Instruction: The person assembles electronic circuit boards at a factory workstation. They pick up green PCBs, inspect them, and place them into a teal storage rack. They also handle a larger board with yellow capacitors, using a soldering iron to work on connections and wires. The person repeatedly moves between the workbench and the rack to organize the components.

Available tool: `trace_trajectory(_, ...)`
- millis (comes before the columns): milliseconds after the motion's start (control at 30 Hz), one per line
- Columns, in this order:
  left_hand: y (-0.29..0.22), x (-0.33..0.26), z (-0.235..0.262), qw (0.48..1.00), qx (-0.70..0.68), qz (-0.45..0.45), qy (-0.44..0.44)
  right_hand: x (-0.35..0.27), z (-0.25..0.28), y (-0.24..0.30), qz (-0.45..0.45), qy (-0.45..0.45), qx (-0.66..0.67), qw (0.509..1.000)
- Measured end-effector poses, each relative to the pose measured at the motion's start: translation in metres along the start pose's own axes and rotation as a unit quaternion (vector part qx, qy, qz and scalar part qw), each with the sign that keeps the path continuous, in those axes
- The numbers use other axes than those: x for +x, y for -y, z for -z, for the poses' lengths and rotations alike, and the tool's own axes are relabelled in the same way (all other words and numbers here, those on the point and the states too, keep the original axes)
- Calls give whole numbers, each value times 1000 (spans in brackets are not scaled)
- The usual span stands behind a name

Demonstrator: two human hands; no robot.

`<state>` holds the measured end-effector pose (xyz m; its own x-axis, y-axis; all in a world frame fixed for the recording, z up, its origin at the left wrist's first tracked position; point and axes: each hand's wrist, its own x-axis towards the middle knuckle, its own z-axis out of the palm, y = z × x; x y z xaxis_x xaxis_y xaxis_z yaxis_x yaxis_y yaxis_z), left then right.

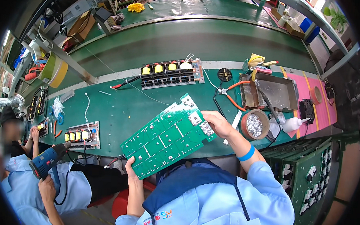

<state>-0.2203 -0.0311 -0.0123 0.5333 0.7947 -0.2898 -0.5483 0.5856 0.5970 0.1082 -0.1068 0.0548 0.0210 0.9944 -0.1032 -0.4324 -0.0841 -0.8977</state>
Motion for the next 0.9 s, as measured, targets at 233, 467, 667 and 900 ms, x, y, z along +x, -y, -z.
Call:
trace_trajectory(233,3,1,-1,999,-3,22,-30,-1,3,1,0,15,36,999)
trace_trajectory(467,-1,-3,-9,998,4,16,-59,2,10,-5,-15,-8,47,999)
trace_trajectory(667,-14,-28,-36,996,52,-8,-73,0,20,-9,-4,-38,88,995)
trace_trajectory(900,-10,-45,-28,989,124,-67,-46,1,18,-2,63,24,123,990)
